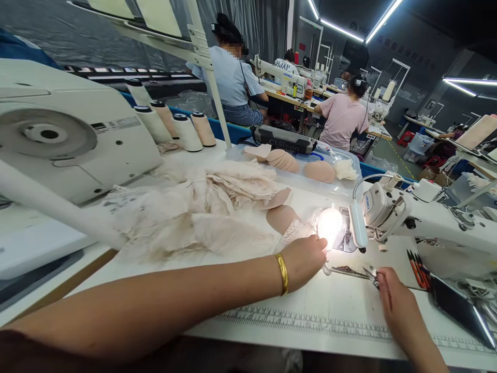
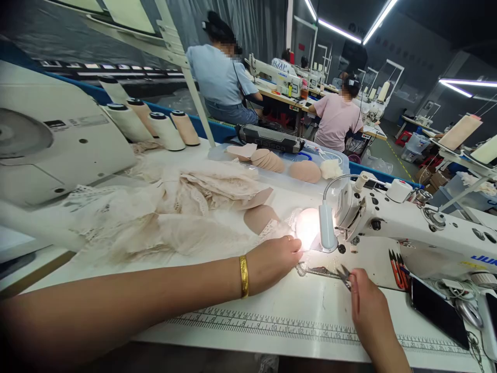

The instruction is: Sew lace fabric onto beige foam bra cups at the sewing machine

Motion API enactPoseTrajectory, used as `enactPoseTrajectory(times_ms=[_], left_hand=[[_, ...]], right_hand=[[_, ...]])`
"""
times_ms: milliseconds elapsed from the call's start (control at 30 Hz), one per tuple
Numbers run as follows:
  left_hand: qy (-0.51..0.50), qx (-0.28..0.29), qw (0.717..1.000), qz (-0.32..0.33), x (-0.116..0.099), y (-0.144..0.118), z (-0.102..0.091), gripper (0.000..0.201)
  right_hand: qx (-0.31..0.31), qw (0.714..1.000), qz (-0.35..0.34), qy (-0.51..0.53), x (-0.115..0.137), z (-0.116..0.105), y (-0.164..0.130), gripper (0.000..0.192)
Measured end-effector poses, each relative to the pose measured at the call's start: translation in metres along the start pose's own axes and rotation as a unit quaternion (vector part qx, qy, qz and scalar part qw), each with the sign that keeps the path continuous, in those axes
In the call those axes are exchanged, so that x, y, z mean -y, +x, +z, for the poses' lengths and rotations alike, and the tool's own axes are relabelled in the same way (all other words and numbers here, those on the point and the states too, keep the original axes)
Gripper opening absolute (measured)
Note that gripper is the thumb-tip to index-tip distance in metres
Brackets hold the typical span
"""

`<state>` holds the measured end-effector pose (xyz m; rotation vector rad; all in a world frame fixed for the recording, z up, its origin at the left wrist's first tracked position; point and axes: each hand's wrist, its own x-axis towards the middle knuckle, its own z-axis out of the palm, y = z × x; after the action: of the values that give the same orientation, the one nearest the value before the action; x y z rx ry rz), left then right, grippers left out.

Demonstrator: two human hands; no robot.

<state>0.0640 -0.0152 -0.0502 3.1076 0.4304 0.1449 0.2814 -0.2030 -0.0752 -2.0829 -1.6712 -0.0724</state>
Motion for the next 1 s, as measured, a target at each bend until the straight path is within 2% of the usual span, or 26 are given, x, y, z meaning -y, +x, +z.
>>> enactPoseTrajectory(times_ms=[67, 133, 200, 300, 467, 667, 733, 800, 867, 933, 1000], left_hand=[[-0.008, 0.011, 1.0, -0.009, -0.004, -0.008, -0.002, 0.016], [-0.015, 0.022, 0.999, -0.022, -0.006, -0.013, -0.003, 0.014], [-0.021, 0.031, 0.999, -0.029, -0.009, -0.016, -0.005, 0.014], [-0.023, 0.032, 0.999, -0.031, -0.01, -0.02, -0.005, 0.016], [-0.035, 0.013, 0.999, -0.028, -0.01, -0.033, -0.005, 0.014], [-0.05, 0.011, 0.998, -0.032, -0.005, -0.058, -0.012, 0.021], [-0.055, 0.0, 0.998, -0.031, -0.007, -0.068, -0.016, 0.022], [-0.073, -0.014, 0.997, -0.018, -0.012, -0.079, -0.023, 0.023], [-0.108, -0.026, 0.994, -0.001, -0.018, -0.091, -0.032, 0.022], [-0.168, -0.027, 0.985, 0.016, -0.021, -0.108, -0.043, 0.021], [-0.25, -0.012, 0.967, 0.034, -0.02, -0.131, -0.055, 0.019]], right_hand=[[0.057, 0.997, -0.048, 0.012, 0.034, 0.004, 0.009, 0.028], [0.058, 0.993, -0.097, -0.022, 0.056, 0.009, 0.016, 0.027], [0.039, 0.988, -0.124, -0.077, 0.069, 0.015, 0.022, 0.028], [0.036, 0.982, -0.129, -0.132, 0.076, 0.025, 0.027, 0.029], [0.043, 0.984, -0.098, -0.142, 0.07, 0.028, 0.028, 0.031], [0.063, 0.982, -0.069, -0.161, 0.036, 0.016, 0.017, 0.025], [0.042, 0.98, -0.08, -0.175, 0.03, 0.014, 0.016, 0.022], [-0.005, 0.978, -0.107, -0.178, 0.032, 0.014, 0.018, 0.02], [-0.042, 0.974, -0.153, -0.159, 0.044, 0.018, 0.023, 0.033], [-0.049, 0.965, -0.227, -0.118, 0.063, 0.022, 0.027, 0.042], [-0.026, 0.946, -0.32, -0.039, 0.082, 0.022, 0.025, 0.042]])
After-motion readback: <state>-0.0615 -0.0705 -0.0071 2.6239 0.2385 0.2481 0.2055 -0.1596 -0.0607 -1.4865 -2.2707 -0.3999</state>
